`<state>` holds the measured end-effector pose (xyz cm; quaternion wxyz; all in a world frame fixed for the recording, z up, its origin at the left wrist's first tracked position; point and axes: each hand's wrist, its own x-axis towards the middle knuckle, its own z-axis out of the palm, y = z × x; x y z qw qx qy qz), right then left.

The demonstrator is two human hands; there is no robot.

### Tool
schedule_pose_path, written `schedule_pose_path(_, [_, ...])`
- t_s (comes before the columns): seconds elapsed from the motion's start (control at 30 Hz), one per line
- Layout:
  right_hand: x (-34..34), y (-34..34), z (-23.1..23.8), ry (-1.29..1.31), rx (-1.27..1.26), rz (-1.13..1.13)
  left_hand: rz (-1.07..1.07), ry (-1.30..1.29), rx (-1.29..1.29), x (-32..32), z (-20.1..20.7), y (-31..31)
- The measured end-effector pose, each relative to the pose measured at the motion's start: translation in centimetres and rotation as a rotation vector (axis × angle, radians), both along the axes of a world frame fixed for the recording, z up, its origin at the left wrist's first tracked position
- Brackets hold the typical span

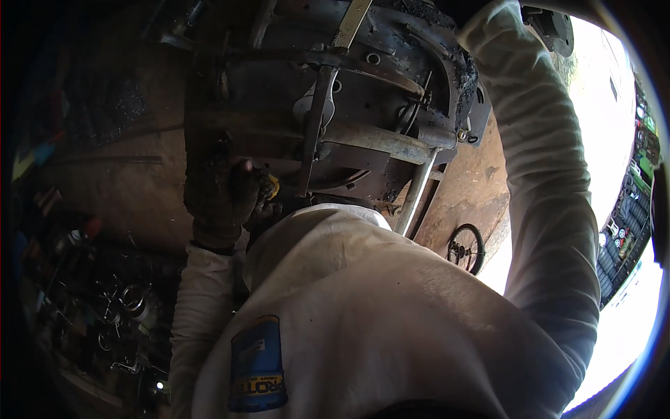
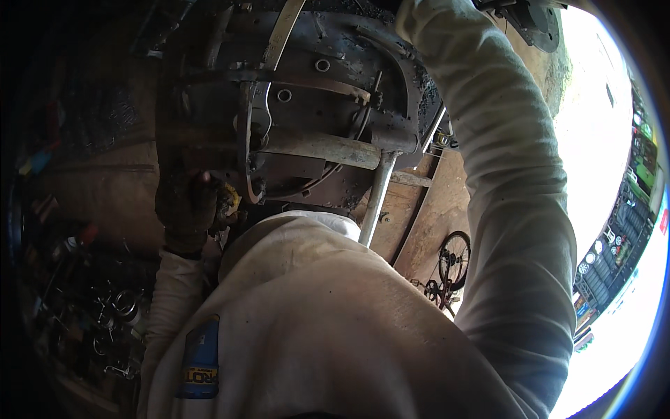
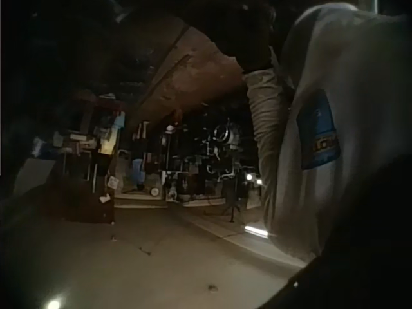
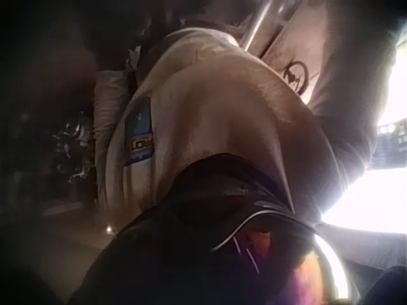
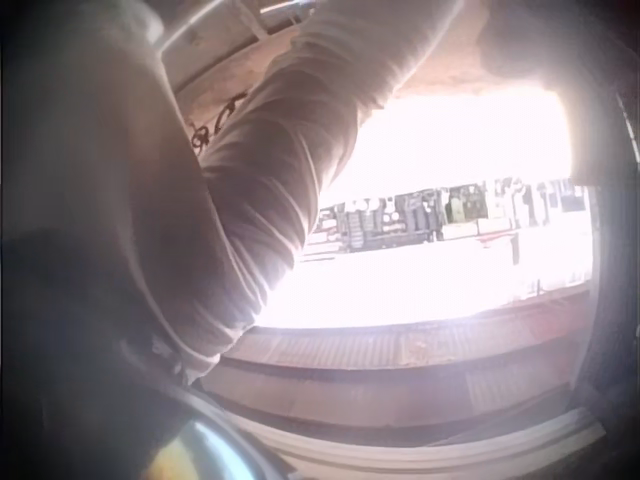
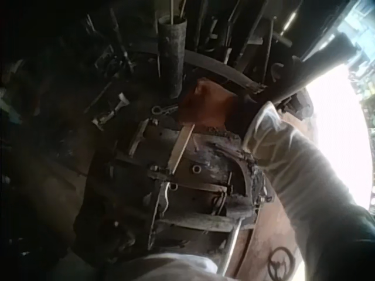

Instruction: The person tightens bolts on a metal frame assembly using a wrench and a hammer. The person uses a wrench to turn bolts on a circular metal structure, occasionally striking the assembly with a hammer to adjust the fit, and then uses a smaller hand tool to adjust a fastener.

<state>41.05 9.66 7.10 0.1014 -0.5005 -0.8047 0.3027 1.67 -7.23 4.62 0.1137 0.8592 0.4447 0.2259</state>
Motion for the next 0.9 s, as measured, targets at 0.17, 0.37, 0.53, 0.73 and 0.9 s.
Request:
schedule_pose_path(0.17, [-2.6, 1.5, 1.0, -0.126, 0.089, 0.149, -0.006, 0.003, -0.056, -0.4, 0.4, -0.3])
schedule_pose_path(0.37, [-4.0, 4.1, -2.4, -0.293, 0.806, 0.788, -0.036, -0.093, -0.047, -0.2, 0.1, 0.1])
schedule_pose_path(0.53, [-2.9, 4.2, -3.3, -0.01, 0.719, 0.709, -0.031, -0.07, -0.057, 0.0, 0.0, 0.1])
schedule_pose_path(0.73, [1.9, -5.0, -3.1, 0.067, 0.616, 0.409, -0.046, -0.073, -0.029, -0.1, 0.9, 0.2])
schedule_pose_path(0.9, [3.6, -14.3, -2.6, 0.05, 0.428, -0.01, -0.096, -0.077, -0.084, 0.5, 1.8, 0.9])
